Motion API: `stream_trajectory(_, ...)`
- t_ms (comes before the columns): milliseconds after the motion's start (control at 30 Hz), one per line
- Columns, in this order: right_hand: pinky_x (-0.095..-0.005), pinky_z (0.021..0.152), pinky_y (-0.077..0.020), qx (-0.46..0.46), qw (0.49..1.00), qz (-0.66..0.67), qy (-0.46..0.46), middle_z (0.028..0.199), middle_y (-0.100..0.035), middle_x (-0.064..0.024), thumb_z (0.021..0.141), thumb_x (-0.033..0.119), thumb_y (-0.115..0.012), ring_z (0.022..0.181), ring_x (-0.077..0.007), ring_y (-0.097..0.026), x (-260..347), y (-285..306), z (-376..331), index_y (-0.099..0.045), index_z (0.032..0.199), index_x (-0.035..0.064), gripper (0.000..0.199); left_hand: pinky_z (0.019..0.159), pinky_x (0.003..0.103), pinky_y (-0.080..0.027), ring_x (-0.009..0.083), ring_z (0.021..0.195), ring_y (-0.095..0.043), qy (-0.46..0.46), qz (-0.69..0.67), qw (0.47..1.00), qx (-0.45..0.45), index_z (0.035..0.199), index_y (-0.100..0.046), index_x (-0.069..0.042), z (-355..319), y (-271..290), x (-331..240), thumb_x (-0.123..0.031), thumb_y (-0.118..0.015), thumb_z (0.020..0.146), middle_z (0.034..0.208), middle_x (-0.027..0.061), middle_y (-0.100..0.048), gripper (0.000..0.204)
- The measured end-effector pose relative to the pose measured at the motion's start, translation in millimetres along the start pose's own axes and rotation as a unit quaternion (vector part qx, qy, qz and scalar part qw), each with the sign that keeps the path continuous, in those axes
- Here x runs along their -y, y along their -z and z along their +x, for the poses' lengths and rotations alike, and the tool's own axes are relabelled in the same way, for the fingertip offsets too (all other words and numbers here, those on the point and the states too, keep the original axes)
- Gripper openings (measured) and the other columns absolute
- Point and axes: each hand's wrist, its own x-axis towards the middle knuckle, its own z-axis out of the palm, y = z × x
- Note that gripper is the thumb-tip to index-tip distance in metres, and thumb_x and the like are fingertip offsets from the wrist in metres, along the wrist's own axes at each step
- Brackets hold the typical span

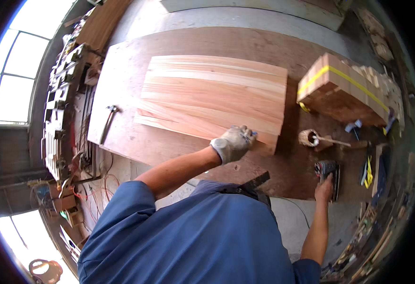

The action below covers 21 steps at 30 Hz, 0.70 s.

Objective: The person applies glue to small wooden blocks and attaches them to a larger wooden panel using a nail gun. The process is repeated for multiple blocks, securing them in place on the panel.

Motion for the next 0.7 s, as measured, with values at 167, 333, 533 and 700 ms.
stream_trajectory(167,-0.0511,0.105,-0.0472,-0.118,0.990,-0.040,0.071,0.137,-0.060,-0.0263,0.092,0.011,-0.071,0.127,-0.0449,-0.057,60,38,-44,-0.048,0.150,0.0040,0.063,0.114,0.047,-0.044,0.0399,0.137,-0.052,0.043,-0.067,0.994,-0.069,0.151,-0.048,-0.005,-55,-2,51,-0.012,-0.071,0.086,0.144,0.0221,-0.058,0.069)
stream_trajectory(333,-0.0465,0.091,-0.0541,-0.099,0.975,0.073,0.182,0.118,-0.069,-0.0196,0.090,0.008,-0.074,0.106,-0.0373,-0.068,80,16,-74,-0.061,0.135,0.0022,0.048,0.115,0.048,-0.042,0.0360,0.135,-0.055,0.195,-0.029,0.980,0.022,0.135,-0.062,-0.006,-97,-3,138,-0.024,-0.083,0.082,0.137,0.0176,-0.065,0.059)
stream_trajectory(533,-0.0429,0.078,-0.0557,-0.040,0.936,0.220,0.271,0.093,-0.071,-0.0153,0.089,0.007,-0.075,0.084,-0.0336,-0.070,162,28,-97,-0.067,0.125,0.0023,0.036,0.088,0.046,-0.054,0.0323,0.093,-0.070,0.183,0.030,0.979,-0.082,0.107,-0.066,-0.010,-108,14,155,-0.033,-0.082,0.086,0.104,0.0107,-0.071,0.035)
stream_trajectory(700,-0.0418,0.072,-0.0568,-0.050,0.903,0.266,0.333,0.092,-0.071,-0.0166,0.092,0.011,-0.074,0.083,-0.0329,-0.072,254,84,-109,-0.069,0.117,0.0013,0.028,0.070,0.034,-0.055,0.0205,0.073,-0.067,0.273,-0.131,0.889,-0.344,0.084,-0.067,-0.010,-115,155,126,-0.034,-0.088,0.084,0.082,0.0069,-0.070,0.031)
